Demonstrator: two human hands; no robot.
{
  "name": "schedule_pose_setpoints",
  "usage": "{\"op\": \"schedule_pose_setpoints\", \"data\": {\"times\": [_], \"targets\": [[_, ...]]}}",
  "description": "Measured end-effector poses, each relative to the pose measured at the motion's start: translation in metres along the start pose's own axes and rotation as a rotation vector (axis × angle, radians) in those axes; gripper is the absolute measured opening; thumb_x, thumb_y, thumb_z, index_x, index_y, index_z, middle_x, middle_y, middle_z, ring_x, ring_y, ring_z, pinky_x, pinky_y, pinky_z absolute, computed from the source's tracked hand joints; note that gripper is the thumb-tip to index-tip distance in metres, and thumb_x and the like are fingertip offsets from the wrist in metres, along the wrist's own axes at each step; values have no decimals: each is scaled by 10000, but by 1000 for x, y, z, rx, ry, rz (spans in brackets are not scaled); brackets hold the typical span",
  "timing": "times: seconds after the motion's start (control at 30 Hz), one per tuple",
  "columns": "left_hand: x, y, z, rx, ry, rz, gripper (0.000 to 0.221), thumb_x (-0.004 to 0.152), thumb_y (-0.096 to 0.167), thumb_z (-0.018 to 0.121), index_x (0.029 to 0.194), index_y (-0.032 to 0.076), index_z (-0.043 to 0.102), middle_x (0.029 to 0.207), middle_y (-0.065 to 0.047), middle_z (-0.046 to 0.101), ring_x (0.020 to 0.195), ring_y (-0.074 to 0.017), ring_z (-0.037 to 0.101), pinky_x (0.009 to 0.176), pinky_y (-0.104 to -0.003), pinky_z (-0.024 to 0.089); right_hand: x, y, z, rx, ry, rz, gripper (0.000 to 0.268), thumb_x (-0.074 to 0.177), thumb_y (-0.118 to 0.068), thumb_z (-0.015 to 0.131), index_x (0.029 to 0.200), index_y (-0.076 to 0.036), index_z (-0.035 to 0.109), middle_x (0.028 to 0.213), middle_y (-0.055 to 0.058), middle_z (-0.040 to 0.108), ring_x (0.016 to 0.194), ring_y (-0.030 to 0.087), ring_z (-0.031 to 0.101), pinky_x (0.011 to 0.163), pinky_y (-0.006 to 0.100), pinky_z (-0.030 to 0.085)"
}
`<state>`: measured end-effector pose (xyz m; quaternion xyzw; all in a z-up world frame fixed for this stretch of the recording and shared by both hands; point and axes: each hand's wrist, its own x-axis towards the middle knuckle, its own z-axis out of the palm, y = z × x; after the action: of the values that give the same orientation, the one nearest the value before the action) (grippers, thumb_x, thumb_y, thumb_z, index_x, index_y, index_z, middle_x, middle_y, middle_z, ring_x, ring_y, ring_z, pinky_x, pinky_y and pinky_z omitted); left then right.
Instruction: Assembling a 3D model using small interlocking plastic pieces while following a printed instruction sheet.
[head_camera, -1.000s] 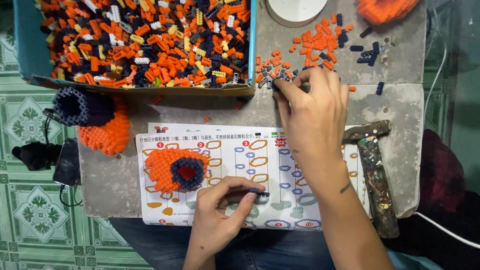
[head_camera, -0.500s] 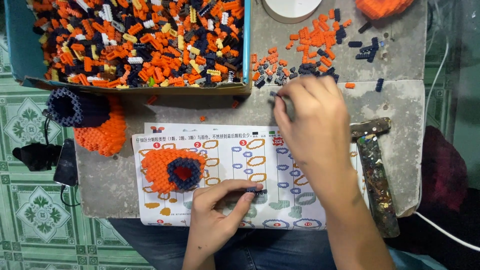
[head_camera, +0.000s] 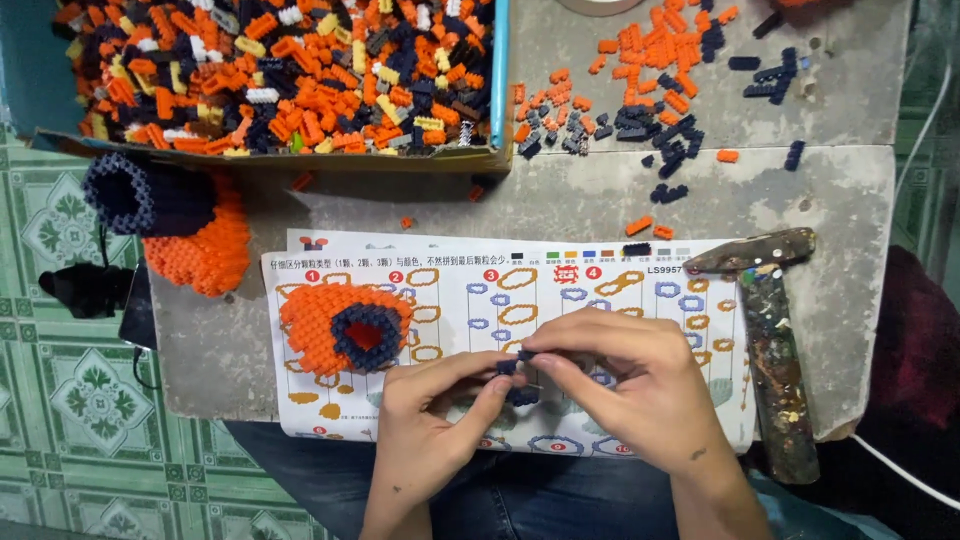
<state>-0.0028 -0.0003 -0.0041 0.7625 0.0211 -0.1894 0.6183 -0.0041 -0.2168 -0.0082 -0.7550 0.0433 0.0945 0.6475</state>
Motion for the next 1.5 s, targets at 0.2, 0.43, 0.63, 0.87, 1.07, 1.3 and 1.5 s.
{"op": "schedule_pose_setpoints", "data": {"times": [0.2,0.43,0.63,0.87,1.07,1.3,1.5], "targets": [[-2,-5,2,79,66,10,271,810,-31,871,1080,-59,879,857,-122,919,642,-105,789,568,-186,617,3,1,7,-12,-25,-44,190,816,25,859,999,-17,889,962,81,915,764,147,838,665,229,631],[-1,-3,2,97,56,9,290,800,-13,879,1087,-52,881,869,-128,924,666,-115,812,590,-192,634,4,-2,7,-14,-38,-34,189,820,36,848,995,-14,898,960,83,915,730,130,809,628,212,604],[-1,-2,1,75,46,-17,293,812,-29,870,1103,-57,880,882,-122,916,680,-106,799,602,-186,651,4,1,8,-16,-43,-20,197,820,46,841,1000,-9,901,973,79,909,712,115,780,594,202,572],[0,-2,1,92,44,9,273,808,-19,865,1078,-51,877,858,-115,914,667,-113,802,604,-192,644,2,-1,9,-50,-43,-34,191,811,29,845,985,-19,905,970,66,903,679,104,755,570,203,550],[-1,-2,1,94,36,29,261,807,-12,864,1066,-43,876,853,-111,910,665,-116,798,605,-200,640,0,-2,10,-65,-40,-50,201,802,45,837,985,-11,895,991,59,892,720,111,780,596,205,578],[-2,2,11,282,79,111,292,813,20,847,1104,-16,843,951,-103,905,716,-146,823,660,-237,667,-3,-5,13,-242,0,-74,241,816,28,823,1040,-38,879,1075,41,873,726,113,765,592,221,583],[-10,-6,21,548,249,408,327,824,-34,854,1149,-42,821,1275,-232,827,1146,-327,812,1023,-427,709,-3,-2,18,-383,-4,-147,323,832,78,795,1138,-7,851,1205,110,795,868,165,798,694,261,646]]}}
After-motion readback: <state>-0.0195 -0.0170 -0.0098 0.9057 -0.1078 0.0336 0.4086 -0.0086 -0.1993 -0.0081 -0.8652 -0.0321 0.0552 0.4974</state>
